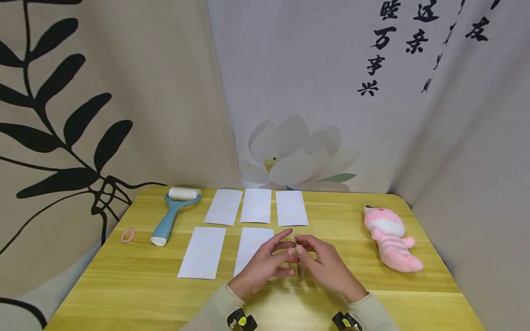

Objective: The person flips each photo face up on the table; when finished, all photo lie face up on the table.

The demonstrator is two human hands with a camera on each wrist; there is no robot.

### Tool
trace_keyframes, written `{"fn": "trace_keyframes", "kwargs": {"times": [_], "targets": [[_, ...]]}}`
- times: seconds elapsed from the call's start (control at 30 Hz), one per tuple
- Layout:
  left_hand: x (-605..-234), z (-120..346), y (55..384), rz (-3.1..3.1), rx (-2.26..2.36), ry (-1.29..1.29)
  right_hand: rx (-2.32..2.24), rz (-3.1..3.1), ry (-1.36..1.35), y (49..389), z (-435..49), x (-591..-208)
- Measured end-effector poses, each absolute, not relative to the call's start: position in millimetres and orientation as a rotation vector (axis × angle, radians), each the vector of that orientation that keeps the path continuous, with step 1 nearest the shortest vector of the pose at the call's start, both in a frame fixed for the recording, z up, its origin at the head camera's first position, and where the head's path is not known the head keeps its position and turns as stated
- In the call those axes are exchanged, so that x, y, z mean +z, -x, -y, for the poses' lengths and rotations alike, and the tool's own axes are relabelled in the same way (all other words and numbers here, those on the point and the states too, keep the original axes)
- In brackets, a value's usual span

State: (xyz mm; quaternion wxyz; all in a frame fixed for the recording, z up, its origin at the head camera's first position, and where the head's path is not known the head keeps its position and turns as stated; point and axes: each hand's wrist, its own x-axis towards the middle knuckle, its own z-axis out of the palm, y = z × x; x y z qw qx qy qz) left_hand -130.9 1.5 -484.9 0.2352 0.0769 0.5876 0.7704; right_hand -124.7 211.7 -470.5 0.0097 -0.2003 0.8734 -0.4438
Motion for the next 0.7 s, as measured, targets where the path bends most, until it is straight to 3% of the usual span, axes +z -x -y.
{"fn": "trace_keyframes", "kwargs": {"times": [0.37,0.7], "targets": [[-487.5,-8.4,132.4,-2.282,1.811,-0.468,-1.601,-2.54,0.34,126.9,-208.5,-465.6],[-488.7,-1.2,137.2,-2.474,1.679,-0.419,-1.673,-2.517,0.22,126.7,-212.3,-467.3]]}}
